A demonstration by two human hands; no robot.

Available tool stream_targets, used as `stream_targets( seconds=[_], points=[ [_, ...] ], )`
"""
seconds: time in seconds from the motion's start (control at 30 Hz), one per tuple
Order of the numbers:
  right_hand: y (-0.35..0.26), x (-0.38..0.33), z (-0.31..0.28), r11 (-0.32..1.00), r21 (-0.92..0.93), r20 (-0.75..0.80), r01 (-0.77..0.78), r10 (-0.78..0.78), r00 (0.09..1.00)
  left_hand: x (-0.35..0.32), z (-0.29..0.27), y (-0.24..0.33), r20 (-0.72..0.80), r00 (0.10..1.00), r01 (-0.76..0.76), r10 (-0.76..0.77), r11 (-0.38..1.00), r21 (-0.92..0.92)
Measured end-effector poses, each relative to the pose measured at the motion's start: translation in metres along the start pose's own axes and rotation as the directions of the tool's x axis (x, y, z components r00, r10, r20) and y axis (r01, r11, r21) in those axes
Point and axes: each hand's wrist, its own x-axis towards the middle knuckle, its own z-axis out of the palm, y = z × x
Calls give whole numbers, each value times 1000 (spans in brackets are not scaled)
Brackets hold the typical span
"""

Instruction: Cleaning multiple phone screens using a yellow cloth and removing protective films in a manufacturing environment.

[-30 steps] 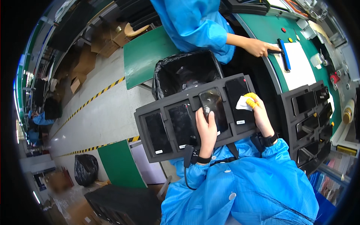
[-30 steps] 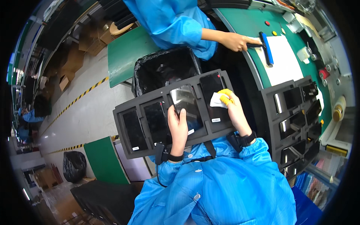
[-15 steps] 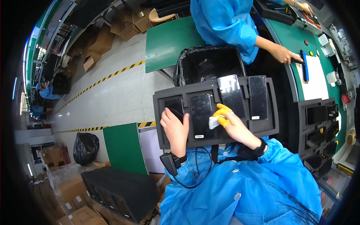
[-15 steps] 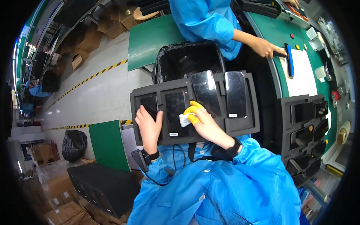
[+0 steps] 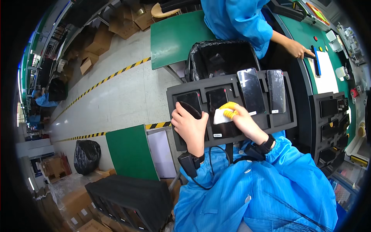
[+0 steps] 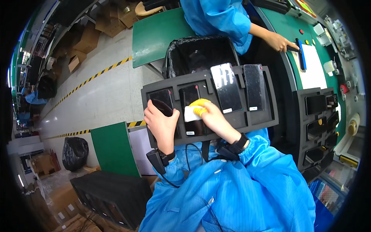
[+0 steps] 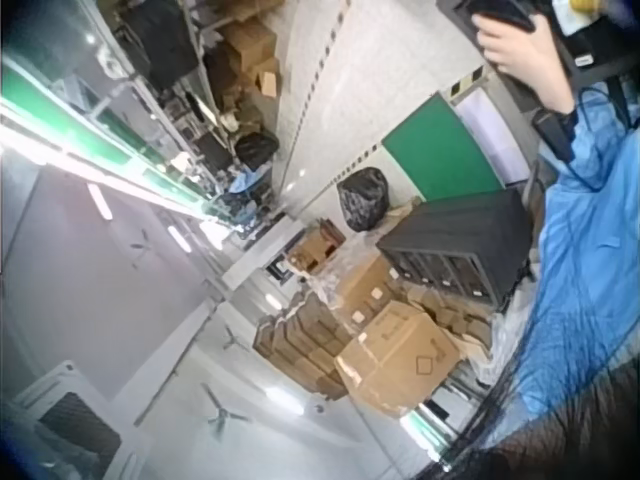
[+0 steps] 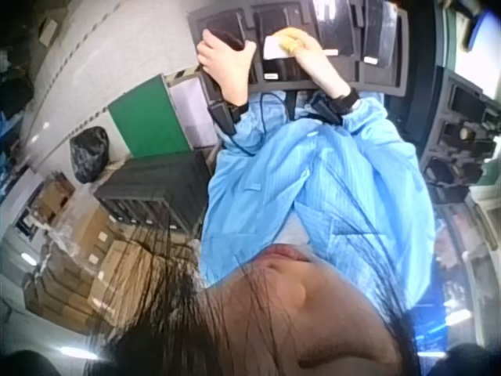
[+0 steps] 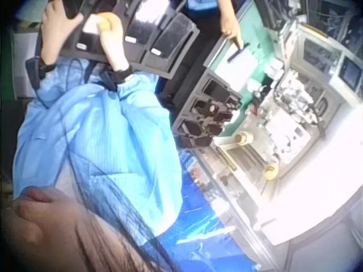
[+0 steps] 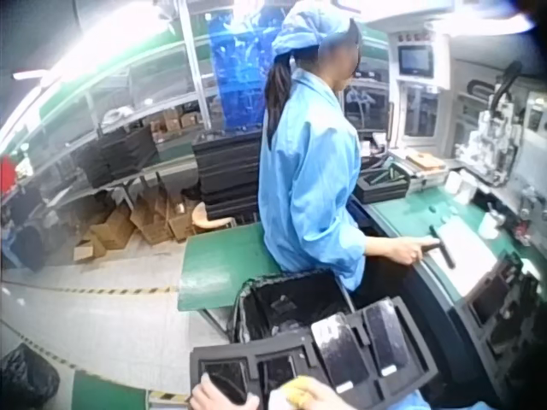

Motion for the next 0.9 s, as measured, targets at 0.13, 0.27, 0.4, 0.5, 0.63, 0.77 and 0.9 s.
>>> stream_targets(
  seconds=[0.13,0.27,0.4,0.5,0.63,0.77,0.9],
  points=[
    [14,8,9,986,-73,-125,-150,140,982,23,-1,1,-95,991,-98,94,995,-32],
    [13,19,5,976,212,-196,-46,88,977,30,-4,-9,-75,985,-159,155,986,-45],
    [2,29,1,872,-476,-231,115,-251,940,27,-9,-20,-115,955,-285,274,954,-94],
    [-24,29,7,745,-630,-242,219,-456,856,22,-21,-26,-125,913,-407,389,891,-202],
    [-42,59,7,839,540,47,-71,54,997,-4,-27,-19,-37,897,-408,440,794,-450],
    [-34,100,2,826,558,167,-74,-25,986,-18,-15,-31,-39,914,-383,405,824,-418],
    [-69,117,28,748,-661,-51,56,-119,992,-30,-14,-43,-32,913,-398,407,871,-287]
  ],
)
